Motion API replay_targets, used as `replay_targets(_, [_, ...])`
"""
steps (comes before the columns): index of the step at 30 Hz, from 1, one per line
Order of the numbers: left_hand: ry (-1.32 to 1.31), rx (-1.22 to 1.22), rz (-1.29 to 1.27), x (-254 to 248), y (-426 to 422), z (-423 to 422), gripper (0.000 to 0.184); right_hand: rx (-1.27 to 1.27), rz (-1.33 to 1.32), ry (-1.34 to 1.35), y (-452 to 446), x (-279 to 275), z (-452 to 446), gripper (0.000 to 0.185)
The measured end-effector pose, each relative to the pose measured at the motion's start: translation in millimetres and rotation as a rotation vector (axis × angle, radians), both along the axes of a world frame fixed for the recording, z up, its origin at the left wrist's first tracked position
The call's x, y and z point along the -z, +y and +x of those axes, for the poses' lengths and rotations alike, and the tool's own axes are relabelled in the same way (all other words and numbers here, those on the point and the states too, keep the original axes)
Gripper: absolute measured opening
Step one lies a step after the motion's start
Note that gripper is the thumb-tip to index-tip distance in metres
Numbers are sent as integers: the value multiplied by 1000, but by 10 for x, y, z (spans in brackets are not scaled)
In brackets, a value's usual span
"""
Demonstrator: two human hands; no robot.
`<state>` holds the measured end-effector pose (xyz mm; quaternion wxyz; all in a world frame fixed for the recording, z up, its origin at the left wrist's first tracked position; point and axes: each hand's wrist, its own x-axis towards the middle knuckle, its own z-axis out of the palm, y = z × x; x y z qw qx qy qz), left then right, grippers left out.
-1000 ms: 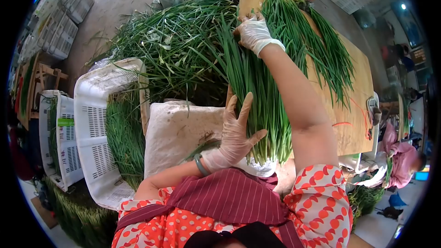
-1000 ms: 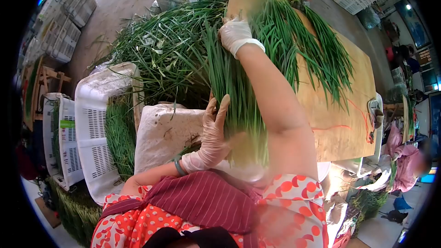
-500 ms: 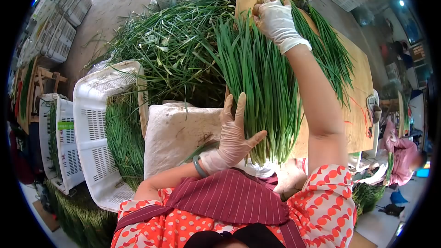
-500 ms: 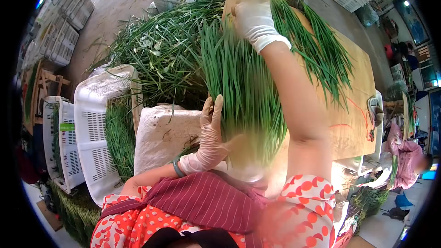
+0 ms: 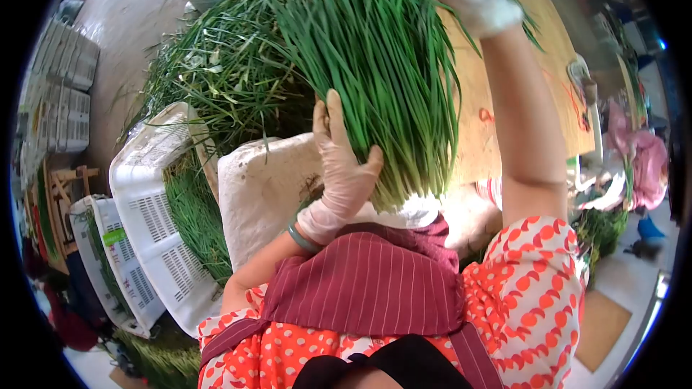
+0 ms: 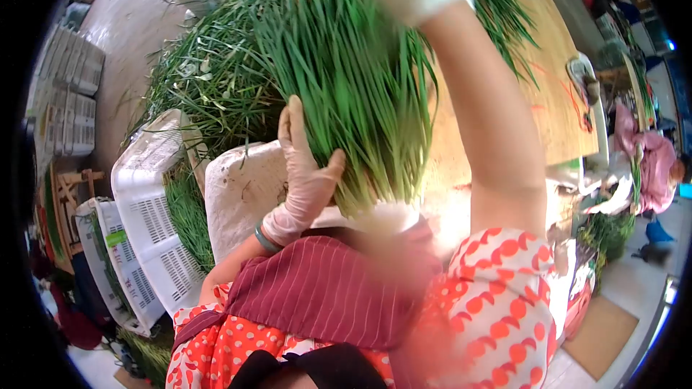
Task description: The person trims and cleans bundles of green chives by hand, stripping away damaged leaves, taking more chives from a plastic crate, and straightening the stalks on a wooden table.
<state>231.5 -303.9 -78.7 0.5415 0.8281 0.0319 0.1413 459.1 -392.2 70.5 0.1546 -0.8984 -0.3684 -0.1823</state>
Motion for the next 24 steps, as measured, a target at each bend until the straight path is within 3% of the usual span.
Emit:
replay_targets(2, [-41, 18, 94, 81, 20, 16, 97, 135, 237, 339, -580, 145, -572, 32])
replay_targets(4, [-58, -21, 98, 108, -24, 35, 104, 359, 94, 281, -1003, 486, -997, 31])
replay_targets(6, [-133, -74, 217, 164, -72, 100, 116, 539, 84, 381, -1179, 666, -1474, 69])
replay_targets(7, [-101, -84, 246, 159, -103, 124, 116, 591, 80, 422, -1194, 774, -1727, 78])
replay_targets(9, [-72, -90, 278, 116, -171, 177, 115, 408, 308, 390, -1227, 1277, -1926, 102])
replay_targets(10, [-24, -101, 301, 73, -193, 192, 112, 536, 158, 644, -1104, 1174, -2021, 97])
replay_targets(12, [19, -111, 334, 61, -183, 207, 109, 468, 443, 797, -1178, 1221, -2043, 84])
replay_targets(14, [-56, -68, 95, 111, -88, 188, 104, 407, 601, 860, -1382, 1330, -2011, 78])
replay_targets(16, [-33, -71, 97, 131, 1, 157, 102, 344, 764, 910, -1551, 1431, -1956, 72])
replay_targets(18, [-11, -6, -63, 182, 79, 119, 101, 272, 811, 894, -1654, 1498, -1924, 63])
replay_targets(20, [-5, 3, -91, 141, 61, 93, 93, 306, 703, 807, -1652, 1472, -1955, 58])
replay_targets(22, [29, -10, -76, 83, 43, 80, 92, 626, 119, 273, -1526, 1386, -2010, 50])
replay_targets(23, [40, -1, -115, 61, 49, 77, 94, 622, 126, 271, -1445, 1275, -2034, 50])
replay_targets(24, [50, 7, -154, 40, 56, 74, 97, 452, 185, 236, -1351, 1136, -2060, 45])
